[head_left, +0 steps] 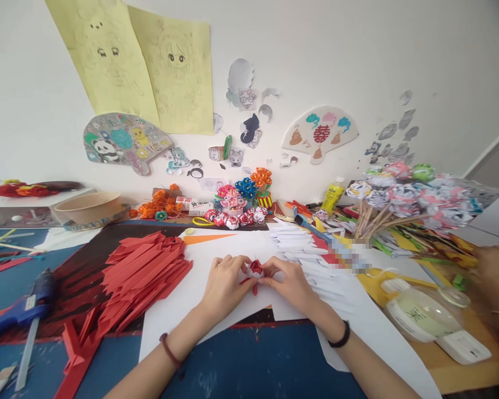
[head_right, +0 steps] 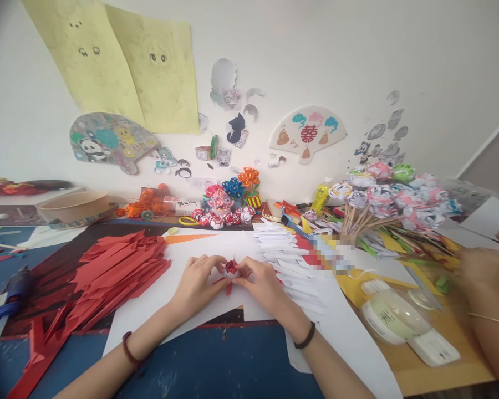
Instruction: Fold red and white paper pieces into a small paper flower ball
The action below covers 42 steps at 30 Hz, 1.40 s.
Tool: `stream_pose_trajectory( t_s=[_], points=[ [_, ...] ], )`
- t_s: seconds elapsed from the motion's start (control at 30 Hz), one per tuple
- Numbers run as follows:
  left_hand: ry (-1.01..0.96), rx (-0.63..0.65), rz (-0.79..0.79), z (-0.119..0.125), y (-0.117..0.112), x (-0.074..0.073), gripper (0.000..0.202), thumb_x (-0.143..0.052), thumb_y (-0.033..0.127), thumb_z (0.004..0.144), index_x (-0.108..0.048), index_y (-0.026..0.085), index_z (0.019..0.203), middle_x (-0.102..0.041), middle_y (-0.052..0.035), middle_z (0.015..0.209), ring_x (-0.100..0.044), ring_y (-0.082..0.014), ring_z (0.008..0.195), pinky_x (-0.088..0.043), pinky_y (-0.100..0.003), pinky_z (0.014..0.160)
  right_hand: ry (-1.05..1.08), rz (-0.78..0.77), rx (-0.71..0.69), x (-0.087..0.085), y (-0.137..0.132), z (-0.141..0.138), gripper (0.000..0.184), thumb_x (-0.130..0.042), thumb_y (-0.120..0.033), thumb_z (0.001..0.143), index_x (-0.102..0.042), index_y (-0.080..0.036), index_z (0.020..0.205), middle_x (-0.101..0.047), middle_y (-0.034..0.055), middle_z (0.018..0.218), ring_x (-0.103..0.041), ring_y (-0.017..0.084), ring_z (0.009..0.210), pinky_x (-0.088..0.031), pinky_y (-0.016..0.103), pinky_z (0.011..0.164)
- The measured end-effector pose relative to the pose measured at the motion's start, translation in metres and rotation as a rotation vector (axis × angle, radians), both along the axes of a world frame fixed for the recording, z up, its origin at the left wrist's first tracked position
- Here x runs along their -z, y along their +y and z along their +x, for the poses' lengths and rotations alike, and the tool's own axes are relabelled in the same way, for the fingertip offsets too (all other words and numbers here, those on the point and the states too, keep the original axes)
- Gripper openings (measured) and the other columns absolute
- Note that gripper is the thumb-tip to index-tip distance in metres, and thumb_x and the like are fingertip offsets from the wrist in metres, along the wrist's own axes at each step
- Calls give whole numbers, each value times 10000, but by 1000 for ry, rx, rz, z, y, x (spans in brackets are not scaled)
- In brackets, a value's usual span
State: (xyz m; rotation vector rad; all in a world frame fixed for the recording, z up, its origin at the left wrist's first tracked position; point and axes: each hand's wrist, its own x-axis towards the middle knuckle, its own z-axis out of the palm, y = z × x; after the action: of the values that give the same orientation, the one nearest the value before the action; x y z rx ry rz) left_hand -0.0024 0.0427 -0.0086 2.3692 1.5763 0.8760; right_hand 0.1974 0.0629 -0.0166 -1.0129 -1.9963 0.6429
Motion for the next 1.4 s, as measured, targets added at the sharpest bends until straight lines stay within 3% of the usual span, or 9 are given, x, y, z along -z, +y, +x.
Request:
stream_pose_trajectory(
  t_s=[0.23, 0.4, 0.67, 0.83, 1.0, 1.17, 1.3, 1.4],
  points=[
    [-14, 45, -8, -5, 1, -2, 237, -683, 352, 867, -600, 268, 1072, -701, 15, 974, -606, -203, 929, -341, -361, 834, -48, -20, 34, -1, 4, 6, 304, -776, -322, 790, -631, -241, 1045, -722, 13, 935, -678, 205, 878, -519, 351, 827],
    [46, 69, 8, -11, 5, -3, 293, -644, 247, 889, -592, 302, 1173, -702, 10, 1057, -598, -207, 969, -357, -363, 854, -149, 58, 135, -6, 8, 17, 260, -756, -297, 801, -653, -240, 1032, -685, 41, 1036, -616, 242, 1020, -482, 381, 879],
    [177, -114, 241, -16, 3, -10, 302, -490, 127, 933, -565, 249, 1199, -646, -49, 1218, -556, -254, 1077, -345, -400, 856, -291, 10, 145, -7, 3, 12, 126, -685, -151, 812, -650, -225, 908, -655, -1, 832, -615, 193, 794, -471, 331, 752],
    [250, -145, 290, -9, -1, -9, 224, -506, 261, 967, -552, 234, 1184, -656, -65, 1172, -571, -261, 1030, -347, -407, 850, -303, 98, 221, -4, 4, 5, 143, -620, -184, 875, -629, -223, 1012, -634, 19, 867, -614, 207, 831, -478, 336, 742],
    [239, -197, 270, 1, 9, 0, 375, -572, 353, 935, -493, 219, 1276, -605, -104, 1274, -558, -291, 1092, -369, -416, 871, -393, 187, 176, 2, 7, 0, 255, -606, -208, 899, -618, -226, 1153, -660, 54, 972, -619, 239, 928, -483, 368, 806],
    [128, -148, 210, -4, 23, 5, 367, -539, 264, 935, -490, 218, 1296, -645, -94, 1208, -578, -269, 1089, -372, -439, 941, -373, 179, 234, 4, 10, 1, 249, -574, -201, 911, -617, -224, 1155, -661, 50, 948, -627, 227, 893, -489, 352, 771],
    [-79, 56, 34, -17, 27, 1, 538, -572, 211, 888, -381, 260, 1388, -662, -48, 1203, -612, -219, 1078, -413, -417, 968, -363, 160, 219, 5, 12, 4, 251, -620, -233, 903, -629, -235, 1154, -660, 42, 938, -622, 227, 913, -490, 348, 788],
    [-145, 161, 6, -24, 27, -2, 572, -545, 129, 864, -371, 254, 1394, -661, -53, 1219, -606, -203, 1125, -417, -402, 1010, -390, 191, 149, 4, 10, 4, 103, -676, -283, 886, -689, -234, 976, -678, 42, 973, -616, 235, 946, -477, 349, 803]
  ],
)
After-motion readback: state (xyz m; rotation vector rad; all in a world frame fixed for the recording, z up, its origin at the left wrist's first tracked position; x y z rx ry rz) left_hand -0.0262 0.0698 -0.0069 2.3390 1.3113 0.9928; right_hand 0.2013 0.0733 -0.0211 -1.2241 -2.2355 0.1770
